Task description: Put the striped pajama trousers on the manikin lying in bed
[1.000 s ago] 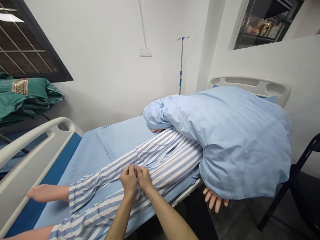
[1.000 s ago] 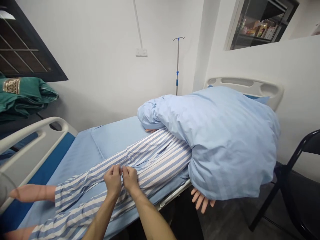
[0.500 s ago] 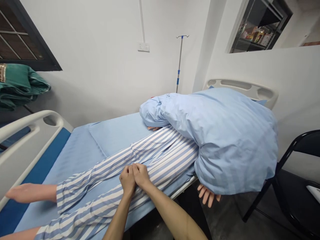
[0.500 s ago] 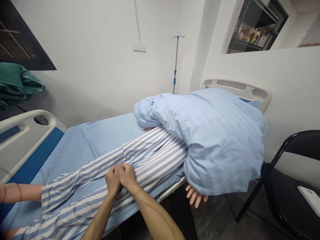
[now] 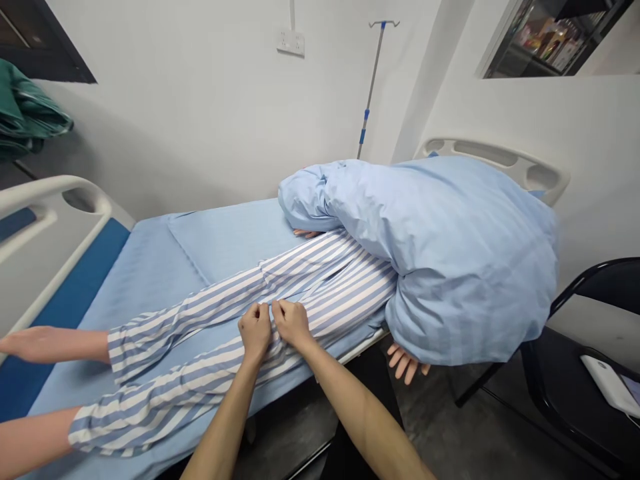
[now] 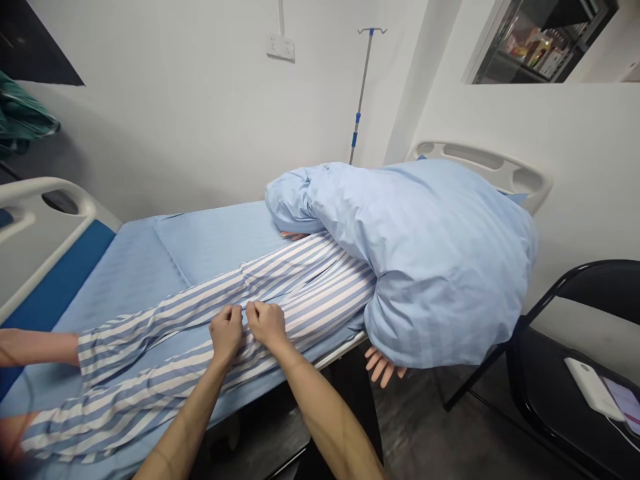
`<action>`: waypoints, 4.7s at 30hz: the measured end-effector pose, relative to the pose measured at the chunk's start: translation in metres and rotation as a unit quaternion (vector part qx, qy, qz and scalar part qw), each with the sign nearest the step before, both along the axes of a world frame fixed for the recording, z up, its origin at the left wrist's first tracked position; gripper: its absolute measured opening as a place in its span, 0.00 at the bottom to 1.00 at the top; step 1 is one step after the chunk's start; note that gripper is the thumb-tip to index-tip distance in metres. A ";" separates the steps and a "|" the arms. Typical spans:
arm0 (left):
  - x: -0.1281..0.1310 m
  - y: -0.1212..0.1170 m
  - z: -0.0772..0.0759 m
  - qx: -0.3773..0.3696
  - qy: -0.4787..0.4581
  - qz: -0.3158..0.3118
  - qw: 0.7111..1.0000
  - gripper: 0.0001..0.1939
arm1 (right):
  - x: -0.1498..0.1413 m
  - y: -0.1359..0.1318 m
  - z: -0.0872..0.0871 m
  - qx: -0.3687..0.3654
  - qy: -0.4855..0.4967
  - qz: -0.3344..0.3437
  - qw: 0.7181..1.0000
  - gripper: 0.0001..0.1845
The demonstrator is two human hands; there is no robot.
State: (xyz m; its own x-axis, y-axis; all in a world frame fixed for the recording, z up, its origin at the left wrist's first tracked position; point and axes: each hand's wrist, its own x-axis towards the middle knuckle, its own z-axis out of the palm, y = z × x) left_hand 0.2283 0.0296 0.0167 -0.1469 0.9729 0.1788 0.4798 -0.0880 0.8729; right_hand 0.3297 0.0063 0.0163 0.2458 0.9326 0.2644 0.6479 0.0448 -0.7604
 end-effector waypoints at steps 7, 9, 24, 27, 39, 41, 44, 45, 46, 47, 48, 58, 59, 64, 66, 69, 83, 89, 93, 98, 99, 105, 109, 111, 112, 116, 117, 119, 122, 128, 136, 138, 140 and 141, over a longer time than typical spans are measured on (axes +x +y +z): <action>0.000 0.001 -0.003 -0.008 -0.009 -0.009 1.000 0.18 | -0.015 -0.003 -0.004 -0.007 -0.011 -0.004 1.000 0.23; -0.001 0.000 -0.003 -0.010 -0.011 -0.014 1.000 0.18 | -0.015 -0.003 -0.003 -0.006 -0.004 -0.007 1.000 0.23; 0.000 0.001 -0.004 0.001 0.007 -0.015 1.000 0.19 | 0.003 -0.004 0.028 -0.038 -0.061 0.064 0.995 0.20; 0.002 0.001 -0.006 0.004 0.013 -0.008 1.000 0.19 | 0.020 -0.007 0.026 -0.031 -0.064 0.058 0.996 0.21; 0.009 0.000 -0.003 -0.013 0.044 -0.019 0.999 0.18 | 0.002 -0.011 0.002 -0.035 -0.037 0.028 0.998 0.20; 0.009 0.000 -0.003 -0.013 0.053 -0.019 0.998 0.18 | 0.000 -0.010 0.003 -0.038 -0.035 0.024 0.998 0.20; 0.007 0.000 -0.005 -0.005 0.057 -0.028 0.998 0.18 | -0.003 -0.011 0.003 -0.034 -0.027 0.015 0.999 0.20; 0.006 0.000 -0.005 -0.004 0.057 -0.032 0.998 0.17 | -0.004 -0.011 0.003 -0.030 -0.022 0.014 0.999 0.20; 0.006 0.000 -0.005 -0.006 0.057 -0.037 0.998 0.17 | -0.005 -0.012 0.002 -0.023 -0.016 0.012 1.000 0.19; 0.005 0.001 -0.005 -0.009 0.056 -0.042 0.997 0.17 | -0.005 -0.012 0.002 -0.017 -0.008 0.009 1.000 0.19; 0.006 0.002 -0.003 -0.013 0.051 -0.049 0.997 0.16 | -0.005 -0.012 0.003 -0.010 0.004 0.006 1.000 0.19; 0.089 0.003 0.020 0.013 -0.172 -0.066 0.983 0.19 | 0.053 -0.011 0.032 0.108 0.105 -0.010 0.989 0.23; 0.097 0.001 0.015 0.002 -0.171 -0.062 0.983 0.19 | 0.059 -0.013 0.031 0.103 0.107 -0.021 0.989 0.23; 0.107 -0.011 -0.008 0.030 -0.073 -0.064 0.995 0.19 | 0.075 -0.018 0.005 0.064 0.068 -0.051 0.994 0.24; 0.104 -0.013 -0.012 0.044 -0.059 -0.073 0.995 0.20 | 0.075 -0.019 -0.004 0.060 0.044 -0.057 0.996 0.23; 0.102 -0.012 -0.011 0.039 -0.051 -0.083 0.994 0.20 | 0.074 -0.018 -0.006 0.044 0.034 -0.070 0.996 0.23; 0.109 -0.020 0.003 0.018 -0.045 -0.081 0.996 0.18 | 0.110 -0.003 0.071 0.087 0.026 0.044 0.995 0.25; 0.112 -0.019 0.001 0.015 -0.027 -0.084 0.996 0.17 | 0.124 -0.002 0.010 0.032 0.011 -0.002 0.999 0.24; 0.115 -0.018 0.001 -0.008 -0.037 -0.091 0.995 0.17 | 0.125 -0.001 0.005 0.047 0.031 -0.005 0.998 0.25; 0.126 -0.006 0.029 0.000 -0.205 -0.048 0.977 0.16 | 0.127 0.003 0.006 0.067 0.085 -0.008 0.994 0.27; 0.130 -0.003 0.037 0.007 -0.236 -0.034 0.971 0.16 | 0.128 0.004 0.006 0.070 0.097 -0.009 0.993 0.27; 0.157 0.002 0.049 0.013 -0.250 -0.040 0.967 0.16 | 0.132 0.004 0.007 0.082 0.174 -0.004 0.981 0.27; 0.164 -0.010 0.019 -0.014 -0.137 -0.060 0.989 0.17 | 0.134 0.002 0.007 0.085 0.197 -0.008 0.977 0.26; 0.164 -0.014 0.009 -0.001 -0.069 -0.085 0.994 0.17 | 0.133 0.003 0.006 0.090 0.198 -0.022 0.976 0.25; 0.163 -0.014 0.007 0.004 -0.049 -0.093 0.994 0.17 | 0.133 0.003 0.005 0.092 0.196 -0.029 0.976 0.25; 0.163 -0.012 0.005 0.011 -0.022 -0.091 0.996 0.16 | 0.134 0.007 0.005 0.086 0.184 -0.032 0.979 0.25; 0.164 -0.011 0.005 0.014 -0.020 -0.087 0.996 0.16 | 0.135 0.007 0.007 0.078 0.175 -0.027 0.981 0.25; 0.165 -0.011 0.006 0.015 -0.010 -0.081 0.997 0.16 | 0.141 0.006 0.013 0.061 0.140 -0.014 0.988 0.25; 0.168 -0.014 0.007 -0.004 0.016 -0.080 0.997 0.16 | 0.153 0.002 0.034 0.048 0.049 0.018 0.997 0.24; 0.169 -0.017 0.010 -0.012 0.035 -0.086 0.996 0.16 | 0.178 0.000 0.061 0.064 -0.059 0.033 0.996 0.24; 0.173 -0.018 0.006 -0.026 0.077 -0.095 0.992 0.16 | 0.190 -0.002 0.010 0.033 -0.088 -0.039 0.995 0.22; 0.174 -0.020 0.008 -0.039 0.104 -0.098 0.989 0.15 | 0.190 -0.002 0.008 0.043 -0.072 -0.043 0.996 0.22; 0.175 -0.021 0.012 -0.056 0.120 -0.103 0.986 0.15 | 0.190 -0.002 0.010 0.054 -0.053 -0.044 0.996 0.23; 0.176 -0.021 0.015 -0.062 0.120 -0.106 0.985 0.15 | 0.190 -0.002 0.012 0.059 -0.045 -0.044 0.996 0.23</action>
